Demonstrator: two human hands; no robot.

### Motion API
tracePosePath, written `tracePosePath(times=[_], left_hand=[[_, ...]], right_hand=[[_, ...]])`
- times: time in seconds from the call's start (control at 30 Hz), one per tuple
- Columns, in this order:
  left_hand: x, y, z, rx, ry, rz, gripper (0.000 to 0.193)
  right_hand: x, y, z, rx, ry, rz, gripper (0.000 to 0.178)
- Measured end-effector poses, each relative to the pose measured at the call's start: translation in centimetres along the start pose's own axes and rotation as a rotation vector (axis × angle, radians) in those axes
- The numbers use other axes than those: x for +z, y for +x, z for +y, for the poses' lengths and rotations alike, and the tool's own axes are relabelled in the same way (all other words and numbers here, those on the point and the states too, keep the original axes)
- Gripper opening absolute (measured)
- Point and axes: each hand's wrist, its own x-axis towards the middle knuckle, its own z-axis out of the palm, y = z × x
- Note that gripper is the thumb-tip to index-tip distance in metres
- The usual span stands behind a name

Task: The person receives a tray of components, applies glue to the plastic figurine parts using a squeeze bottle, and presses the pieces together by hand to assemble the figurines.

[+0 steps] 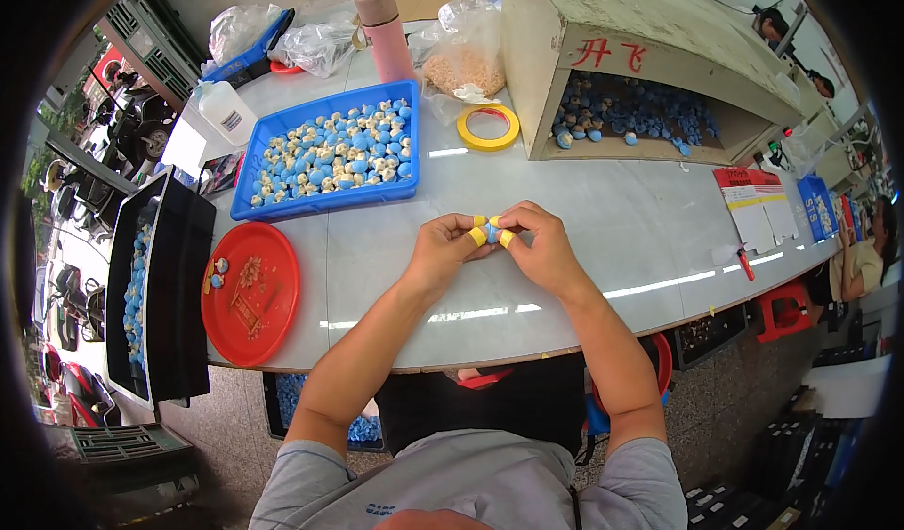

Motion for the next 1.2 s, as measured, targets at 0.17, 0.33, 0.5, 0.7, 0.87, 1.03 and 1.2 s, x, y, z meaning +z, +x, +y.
tracePosePath(times=[0.17,0.33,0.5,0.7,0.87,1.03,1.2], left_hand=[[-0.2,0.2,-0.4,0.009,-0.007,-0.018,0.017],[-0.3,0.0,-0.1,0.04,-0.029,-0.057,0.018],[-0.7,-0.2,0.6,-0.048,-0.09,-0.002,0.021],[0.3,-0.3,0.1,-0.054,-0.05,0.023,0.026],[0.3,-0.2,-0.3,0.003,-0.067,0.017,0.027],[1.3,-0.2,-0.7,0.057,-0.045,0.072,0.026],[1.7,0.0,-1.2,0.057,-0.11,0.084,0.022]], right_hand=[[-0.1,-0.1,-0.5,-0.092,-0.119,-0.003,0.014],[0.2,-0.1,-0.1,-0.022,-0.025,-0.004,0.016],[1.1,0.0,-0.1,0.18,0.21,-0.049,0.017],[1.2,-0.2,0.1,0.312,0.159,0.001,0.011],[1.2,-0.1,-1.3,0.339,0.247,-0.003,0.012],[2.2,-0.2,-0.1,0.34,0.232,0.079,0.021],[2.9,-0.3,0.1,0.366,0.264,0.113,0.022]])
